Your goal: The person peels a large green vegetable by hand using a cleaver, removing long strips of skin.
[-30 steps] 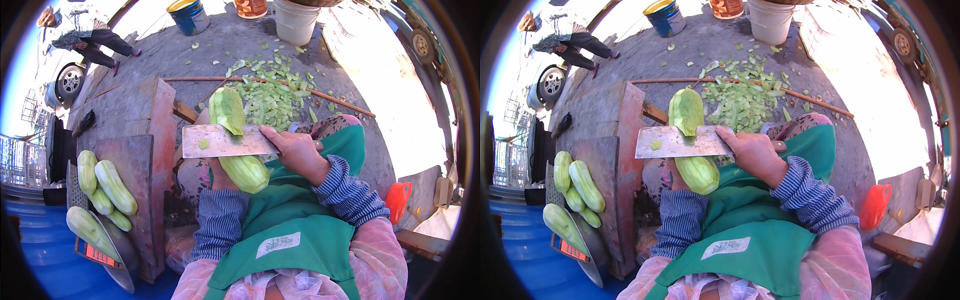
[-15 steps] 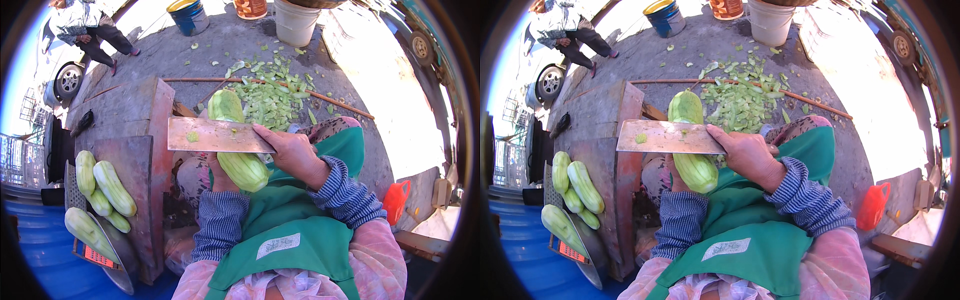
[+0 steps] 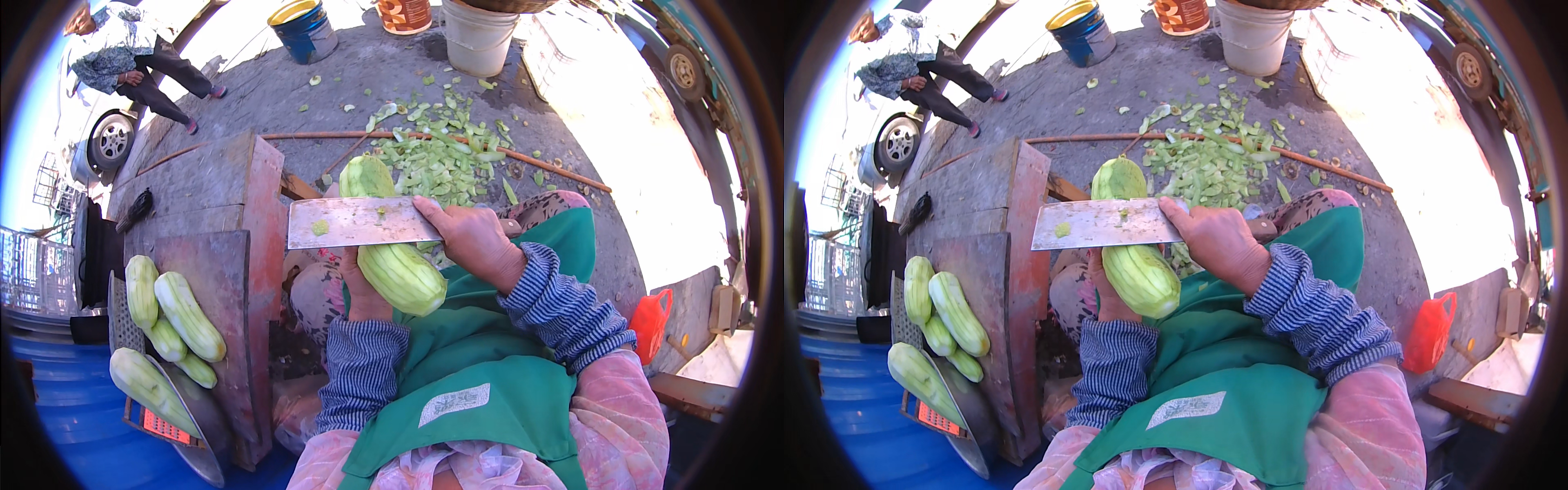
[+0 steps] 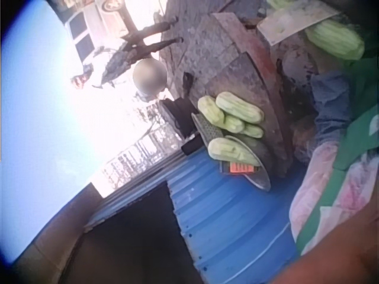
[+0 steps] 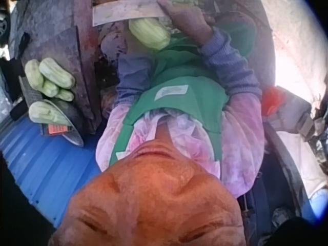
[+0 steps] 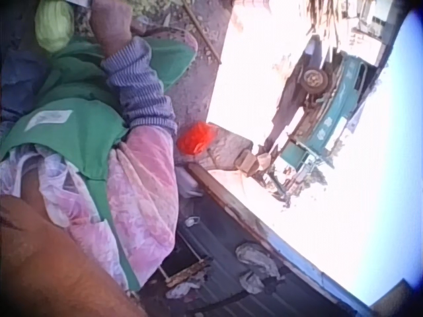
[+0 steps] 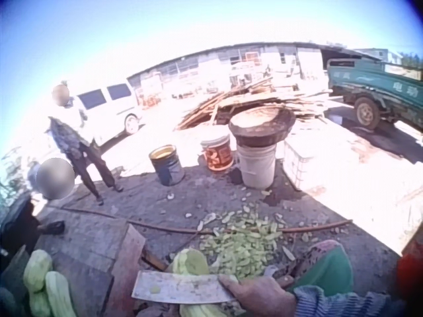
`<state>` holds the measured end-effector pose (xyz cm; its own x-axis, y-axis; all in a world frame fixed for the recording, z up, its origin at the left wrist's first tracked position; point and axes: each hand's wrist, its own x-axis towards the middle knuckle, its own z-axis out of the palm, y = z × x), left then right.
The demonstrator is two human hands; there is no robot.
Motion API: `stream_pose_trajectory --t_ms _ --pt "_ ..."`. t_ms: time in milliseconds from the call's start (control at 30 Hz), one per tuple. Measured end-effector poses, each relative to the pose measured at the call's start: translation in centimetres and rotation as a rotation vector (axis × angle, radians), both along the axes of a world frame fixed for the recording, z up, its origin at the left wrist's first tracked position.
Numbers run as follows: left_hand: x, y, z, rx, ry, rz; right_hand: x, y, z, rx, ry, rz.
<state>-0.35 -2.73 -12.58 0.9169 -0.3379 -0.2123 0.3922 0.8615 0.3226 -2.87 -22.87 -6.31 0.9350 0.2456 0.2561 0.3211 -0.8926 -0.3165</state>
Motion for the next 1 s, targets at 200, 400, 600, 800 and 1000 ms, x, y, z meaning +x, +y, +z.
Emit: stream_pose_trajectory --t_ms 200,400,600,800,1000 --pt "0.1 0.0 1.0 -0.054 -0.125 -0.12 1.1 -1.3 -1.8 -0.005 -0.012 -0.06" --pt "-0.1 -0.3 1.7 -0.054 -0.008 -0.115 2.1 -3.1 -3.9 -0.036 -0.035 -0.117" --pt "-0.2 -0.8 2.6 0.038 -0.008 -0.131 2.0 -3.5 -4.6 0.233 0.128 -0.116" --pt "-0.7 -0.3 3.6 0.105 -0.058 -0.125 1.6 -2.5 -0.1 0.664 0.502 -0.28" --pt "-0.6 -0.6 3.1 0.05 -0.139 -0.171 1.7 0.1 -0.4 -0.022 -0.077 -0.068"
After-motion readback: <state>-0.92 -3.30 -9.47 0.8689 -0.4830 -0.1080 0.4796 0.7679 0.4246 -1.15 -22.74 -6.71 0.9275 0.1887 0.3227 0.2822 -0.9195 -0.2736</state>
